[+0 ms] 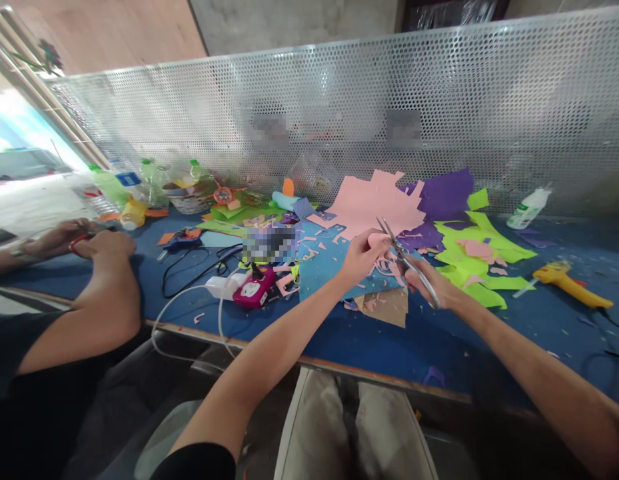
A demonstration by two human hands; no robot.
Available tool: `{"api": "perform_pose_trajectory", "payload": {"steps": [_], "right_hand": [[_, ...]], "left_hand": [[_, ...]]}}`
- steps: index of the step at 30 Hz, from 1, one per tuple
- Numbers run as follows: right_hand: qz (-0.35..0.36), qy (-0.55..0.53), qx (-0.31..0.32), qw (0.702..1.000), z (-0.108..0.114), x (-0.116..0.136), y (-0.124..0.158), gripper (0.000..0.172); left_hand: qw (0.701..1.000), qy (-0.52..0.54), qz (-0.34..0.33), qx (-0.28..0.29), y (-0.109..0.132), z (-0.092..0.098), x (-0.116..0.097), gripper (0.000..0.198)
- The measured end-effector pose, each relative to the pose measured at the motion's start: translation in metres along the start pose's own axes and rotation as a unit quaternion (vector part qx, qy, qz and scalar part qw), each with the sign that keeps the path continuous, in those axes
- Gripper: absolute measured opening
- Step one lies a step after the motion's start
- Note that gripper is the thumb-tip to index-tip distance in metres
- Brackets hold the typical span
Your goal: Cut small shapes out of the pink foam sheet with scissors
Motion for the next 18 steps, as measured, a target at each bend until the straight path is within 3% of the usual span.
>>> {"api": "perform_pose_trajectory", "payload": {"steps": [5, 10, 15, 18], "right_hand": [[-0.016, -0.002, -0.002, 1.0, 0.0, -0.006, 0.002, 0.03], [-0.09, 0.056, -0.009, 0.994, 0.003, -0.023, 0.004, 0.039], [-0.164, 0.168, -0.066, 0.97, 0.022, -0.034, 0.002, 0.054], [-0.178, 0.161, -0.092, 0.966, 0.029, -0.039, 0.004, 0.052]], "left_hand": [[1.0, -0.016, 0.0, 0.008, -0.002, 0.002, 0.001, 0.037], [1.0, 0.004, 0.006, 0.011, -0.004, 0.004, 0.0, 0.039], [1.0, 0.003, -0.007, 0.006, -0.005, 0.008, -0.002, 0.038], [1.0, 0.02, 0.001, -0.006, -0.005, 0.011, 0.001, 0.038]]}}
Point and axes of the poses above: each hand's wrist, its own y-axis away from the middle knuckle, its own z-axis out of the back of the hand, x = y × z, the point moved 7 cm from there along -y, towards the middle knuckle, and after that the axes turned 14 degrees about y, right-handed, at the moved point
